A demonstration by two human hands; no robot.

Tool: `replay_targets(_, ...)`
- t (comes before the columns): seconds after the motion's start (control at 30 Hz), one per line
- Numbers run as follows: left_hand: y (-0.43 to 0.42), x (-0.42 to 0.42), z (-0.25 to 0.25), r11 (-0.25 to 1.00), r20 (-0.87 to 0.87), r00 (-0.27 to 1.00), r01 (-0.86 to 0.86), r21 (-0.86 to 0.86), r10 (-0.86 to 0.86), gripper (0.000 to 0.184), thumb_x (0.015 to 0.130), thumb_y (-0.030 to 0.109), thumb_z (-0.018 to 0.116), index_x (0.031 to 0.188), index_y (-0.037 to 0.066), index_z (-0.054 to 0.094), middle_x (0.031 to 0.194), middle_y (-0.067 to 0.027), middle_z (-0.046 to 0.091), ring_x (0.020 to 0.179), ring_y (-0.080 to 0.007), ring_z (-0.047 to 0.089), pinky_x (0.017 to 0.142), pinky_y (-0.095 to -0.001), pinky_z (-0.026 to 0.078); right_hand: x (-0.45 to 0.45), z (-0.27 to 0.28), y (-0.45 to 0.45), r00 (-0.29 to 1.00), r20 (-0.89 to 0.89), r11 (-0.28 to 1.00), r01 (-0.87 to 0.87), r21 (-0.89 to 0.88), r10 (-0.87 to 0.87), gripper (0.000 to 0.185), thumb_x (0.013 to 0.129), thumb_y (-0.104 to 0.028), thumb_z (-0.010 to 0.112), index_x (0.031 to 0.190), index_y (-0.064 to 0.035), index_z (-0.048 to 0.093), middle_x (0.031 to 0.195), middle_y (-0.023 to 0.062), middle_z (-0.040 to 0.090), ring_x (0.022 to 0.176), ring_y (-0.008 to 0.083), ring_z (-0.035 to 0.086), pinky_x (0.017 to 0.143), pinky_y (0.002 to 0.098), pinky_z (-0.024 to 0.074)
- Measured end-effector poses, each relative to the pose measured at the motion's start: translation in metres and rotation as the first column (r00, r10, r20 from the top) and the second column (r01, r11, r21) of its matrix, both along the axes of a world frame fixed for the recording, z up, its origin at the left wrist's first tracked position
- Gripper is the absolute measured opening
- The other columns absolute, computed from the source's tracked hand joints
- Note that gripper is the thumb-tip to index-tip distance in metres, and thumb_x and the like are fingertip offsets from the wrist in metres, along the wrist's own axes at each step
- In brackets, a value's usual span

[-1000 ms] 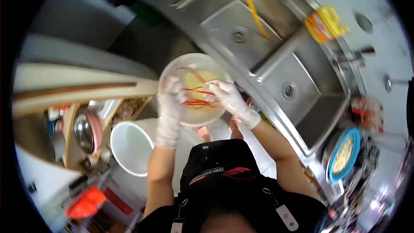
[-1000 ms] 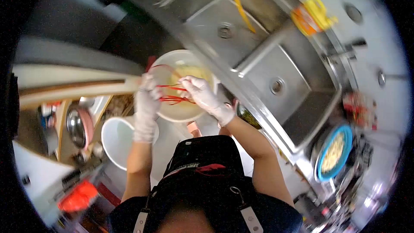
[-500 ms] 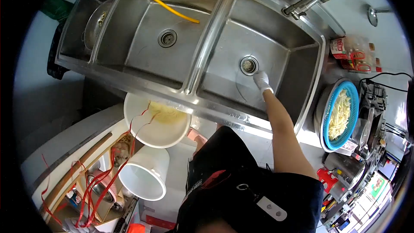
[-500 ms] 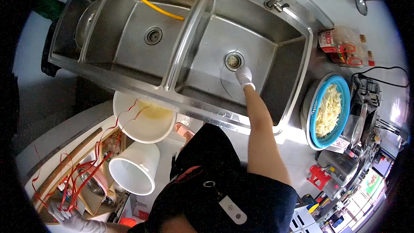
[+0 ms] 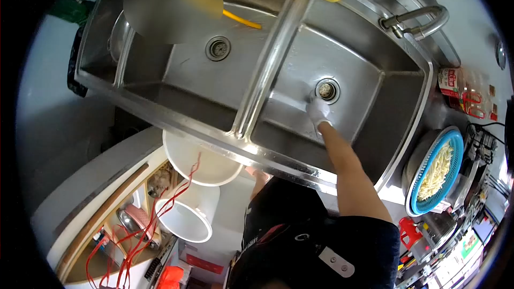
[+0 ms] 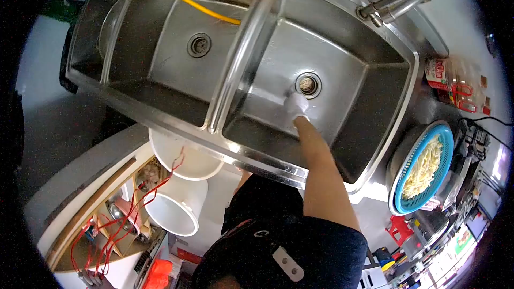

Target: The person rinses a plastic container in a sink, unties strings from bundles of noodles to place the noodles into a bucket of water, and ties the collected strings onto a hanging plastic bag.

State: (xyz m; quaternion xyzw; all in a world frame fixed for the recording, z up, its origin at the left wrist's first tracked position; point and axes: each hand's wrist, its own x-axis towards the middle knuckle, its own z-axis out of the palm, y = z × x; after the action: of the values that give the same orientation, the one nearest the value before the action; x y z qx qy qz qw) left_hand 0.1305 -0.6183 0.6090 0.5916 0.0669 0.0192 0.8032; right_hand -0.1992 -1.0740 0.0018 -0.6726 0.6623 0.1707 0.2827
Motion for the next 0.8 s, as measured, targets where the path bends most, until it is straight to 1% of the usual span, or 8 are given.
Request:
replay_targets(0.13, 0.034, 0.002, 0.005, 0.916, 0.000, 0.962, 0.259, -0.306, -0.272, 0.021, 0.090, 0.021, 0.043, 0.073, 0.009, 0.047, 0.051, 0.0030, 0.030, 0.039, -0.0090, 0.020, 0.036, -0.0258, 0.017, -0.008, 0.065, -0.012, 0.898, 0.395, 0.977, 0.212, -0.010, -0.191, 0.013, 0.073, -0.011, 0.056, 0.077, -0.0003, 0.062, 0.071, 0.0166, 0.064, 0.070, 0.0274, 0.064, 0.066, 0.0355, 0.0498)
replay_targets(0.27, 0.199, 0.041, -0.005, 0.841, 0.186, 0.820, 0.524, 0.134, -0.541, 0.035, 0.086, 0.010, 0.049, 0.118, -0.002, 0.040, 0.111, -0.0100, 0.047, 0.092, -0.0169, 0.047, 0.070, -0.0248, 0.041, 0.035, 0.237, 0.020, 0.401, 0.879, 0.966, 0.114, 0.233, -0.259, 0.005, 0.079, 0.003, 0.052, 0.078, -0.0020, 0.054, 0.067, 0.0074, 0.059, 0.052, 0.0101, 0.053, 0.045, 0.0221, 0.0408)
replay_targets(0.33, 0.228, 0.009, -0.008, 0.830, 0.229, 0.906, 0.193, 0.524, -0.355, 0.045, 0.088, 0.006, 0.045, 0.131, -0.004, 0.037, 0.124, -0.0124, 0.052, 0.094, -0.0146, 0.055, 0.071, -0.0210, 0.045, 0.065, 0.308, 0.055, 0.172, 0.955, 0.967, -0.038, 0.252, -0.243, 0.009, 0.082, 0.005, 0.050, 0.083, -0.0035, 0.053, 0.073, 0.0060, 0.059, 0.054, 0.0084, 0.052, 0.049, 0.0205, 0.0417)
replay_targets(0.5, 0.231, -0.021, -0.020, 0.637, 0.265, 0.952, -0.111, 0.762, -0.152, 0.040, 0.094, 0.011, 0.032, 0.131, -0.003, 0.036, 0.117, -0.0104, 0.055, 0.078, -0.0089, 0.052, 0.064, -0.0202, 0.042, 0.150, 0.412, 0.176, -0.131, 0.987, 0.921, -0.387, 0.034, -0.091, 0.016, 0.081, 0.008, 0.056, 0.091, -0.0039, 0.054, 0.081, 0.0038, 0.060, 0.069, 0.0066, 0.055, 0.060, 0.0210, 0.0468)
replay_targets(0.53, 0.226, -0.034, -0.022, 0.441, 0.316, 0.944, -0.324, 0.837, 0.093, 0.040, 0.094, 0.012, 0.033, 0.131, -0.002, 0.037, 0.117, -0.0104, 0.055, 0.083, -0.0096, 0.054, 0.066, -0.0209, 0.044, 0.167, 0.405, 0.194, -0.081, 0.996, 0.895, -0.445, -0.011, -0.027, 0.020, 0.079, 0.011, 0.056, 0.092, -0.0038, 0.054, 0.083, 0.0031, 0.060, 0.070, 0.0074, 0.056, 0.063, 0.0219, 0.0478)
replay_targets(0.63, 0.243, -0.039, -0.026, 1.000, 0.135, 0.991, 0.008, 0.003, -0.009, 0.024, 0.096, 0.014, 0.035, 0.113, 0.003, 0.048, 0.090, -0.0017, 0.060, 0.044, -0.0032, 0.032, 0.043, -0.0199, 0.031, 0.238, 0.349, 0.257, 0.061, 0.939, 0.851, -0.446, -0.277, 0.338, 0.005, 0.083, 0.003, 0.053, 0.087, -0.0012, 0.053, 0.077, 0.0017, 0.057, 0.063, 0.0038, 0.048, 0.057, 0.0199, 0.0410)
replay_targets(0.7, 0.251, -0.037, -0.028, 0.928, 0.093, 0.951, 0.308, -0.211, -0.294, 0.020, 0.099, 0.018, 0.031, 0.093, 0.008, 0.047, 0.065, 0.0059, 0.042, 0.040, -0.0028, 0.013, 0.037, -0.0196, 0.017, 0.276, 0.295, 0.286, 0.258, 0.799, 0.782, -0.503, -0.369, 0.543, 0.008, 0.081, -0.004, 0.057, 0.087, -0.0005, 0.053, 0.080, 0.0077, 0.061, 0.063, 0.0141, 0.058, 0.059, 0.0263, 0.0451)
replay_targets(0.8, 0.239, -0.049, -0.030, 0.993, -0.043, 0.997, -0.063, -0.095, 0.059, 0.019, 0.098, 0.019, 0.035, 0.084, 0.010, 0.045, 0.059, 0.0070, 0.029, 0.041, -0.0015, 0.017, 0.036, -0.0185, 0.014, 0.286, 0.182, 0.311, 0.345, 0.515, 0.601, -0.626, -0.498, 0.785, 0.021, 0.081, -0.015, 0.058, 0.101, -0.0080, 0.061, 0.085, 0.0150, 0.065, 0.077, 0.0323, 0.062, 0.070, 0.0361, 0.0482)
